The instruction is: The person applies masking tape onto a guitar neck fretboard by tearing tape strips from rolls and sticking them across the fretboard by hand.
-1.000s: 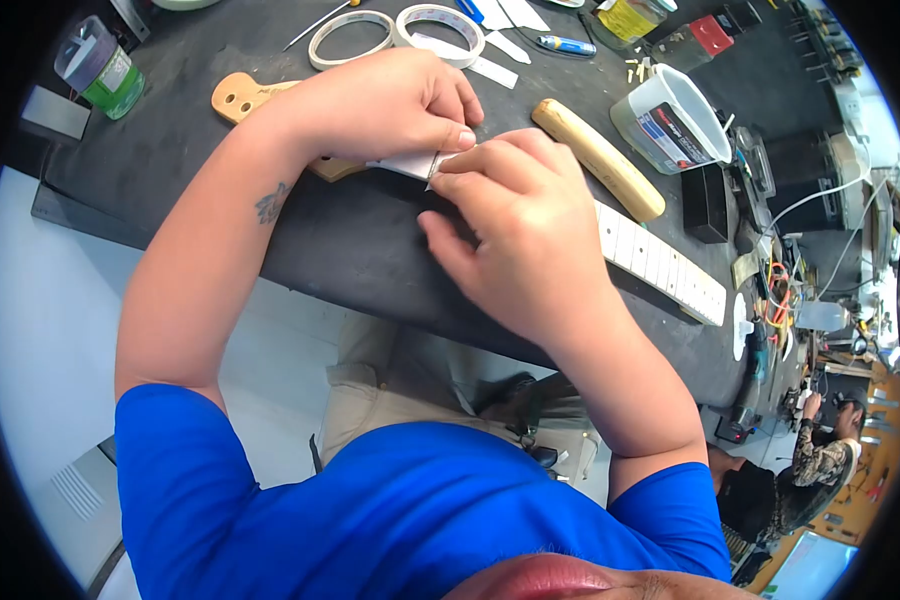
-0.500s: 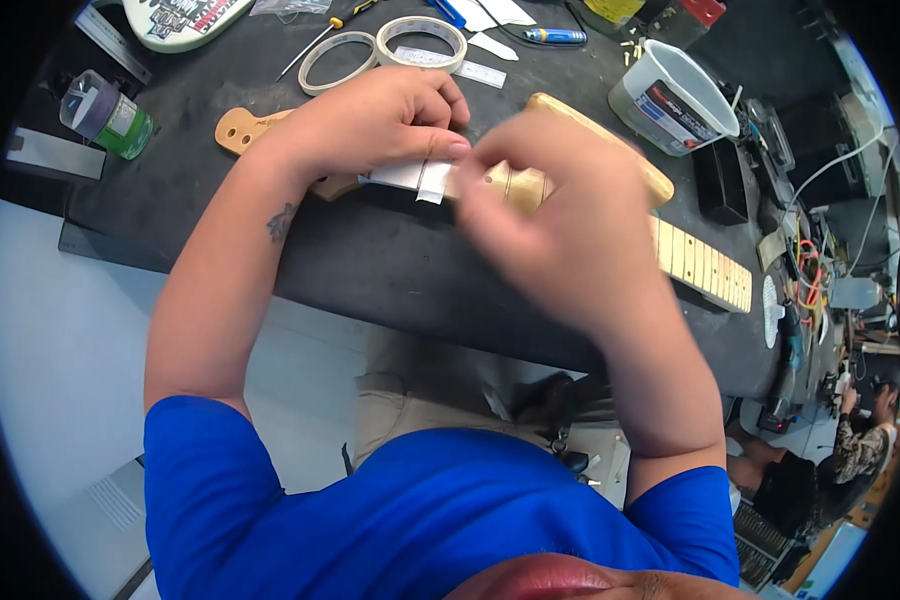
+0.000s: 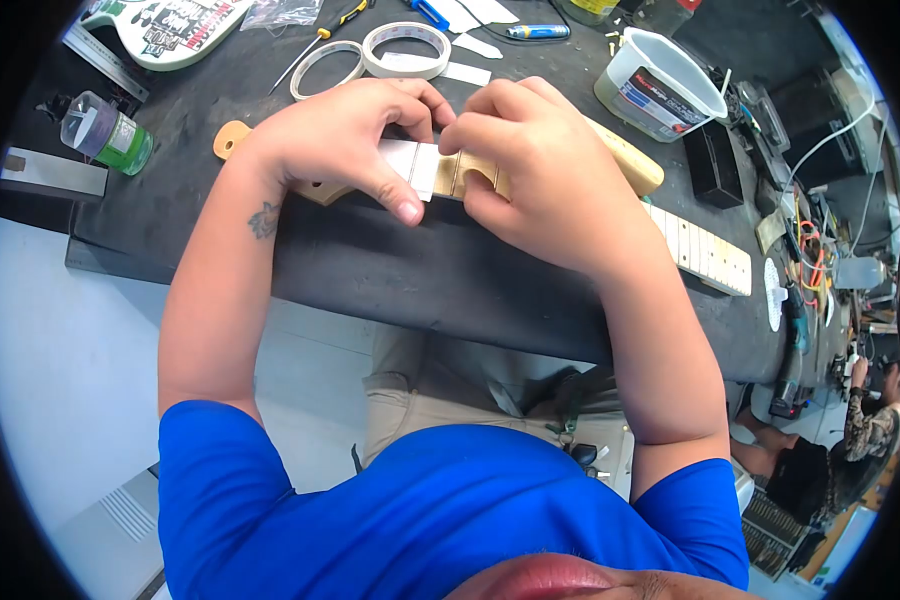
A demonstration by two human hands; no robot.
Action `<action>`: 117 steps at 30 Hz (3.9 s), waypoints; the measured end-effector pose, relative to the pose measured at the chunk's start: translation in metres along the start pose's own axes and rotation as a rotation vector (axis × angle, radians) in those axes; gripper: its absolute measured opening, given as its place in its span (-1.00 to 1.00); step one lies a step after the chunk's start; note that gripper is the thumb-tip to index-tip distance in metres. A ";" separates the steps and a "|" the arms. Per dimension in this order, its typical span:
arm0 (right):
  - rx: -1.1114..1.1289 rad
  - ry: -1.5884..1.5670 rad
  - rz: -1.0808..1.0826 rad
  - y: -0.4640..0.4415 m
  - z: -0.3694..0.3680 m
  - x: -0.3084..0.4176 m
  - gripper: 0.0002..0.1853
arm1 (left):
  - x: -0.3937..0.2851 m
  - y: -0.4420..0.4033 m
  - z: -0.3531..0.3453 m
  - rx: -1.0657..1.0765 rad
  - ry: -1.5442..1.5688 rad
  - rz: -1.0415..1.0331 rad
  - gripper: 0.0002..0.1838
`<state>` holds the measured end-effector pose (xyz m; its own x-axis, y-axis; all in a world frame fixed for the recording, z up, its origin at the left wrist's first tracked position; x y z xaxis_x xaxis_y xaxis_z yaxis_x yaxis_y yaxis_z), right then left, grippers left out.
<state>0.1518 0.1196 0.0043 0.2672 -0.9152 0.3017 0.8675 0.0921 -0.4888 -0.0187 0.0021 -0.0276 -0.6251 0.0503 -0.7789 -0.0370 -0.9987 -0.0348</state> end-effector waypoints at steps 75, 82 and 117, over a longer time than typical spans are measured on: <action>-0.424 -0.127 -0.304 0.000 0.034 -0.049 -0.76 | -0.005 -0.005 0.024 -0.632 -0.619 -0.020 -0.75; -0.604 -0.311 -0.137 -0.001 0.030 -0.027 -0.80 | -0.034 -0.001 -0.005 -0.598 -0.134 -0.135 -0.77; -0.490 0.038 0.046 -0.002 0.027 -0.024 -0.84 | -0.058 -0.004 -0.025 -0.508 -0.290 -0.226 -0.78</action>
<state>0.1552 0.1515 0.0199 0.2773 -0.9291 0.2447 0.5531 -0.0539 -0.8314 0.0370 0.0031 0.0017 -0.8341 0.1894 -0.5180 0.1374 -0.8383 -0.5277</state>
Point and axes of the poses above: each hand's wrist, its own y-axis away from the middle knuckle, its own z-axis out of the back of the hand, x = y × z, the point moved 5 cm from there along -y, towards the middle knuckle, and after that the axes turned 1 degree about -y, right-handed, at the moved point
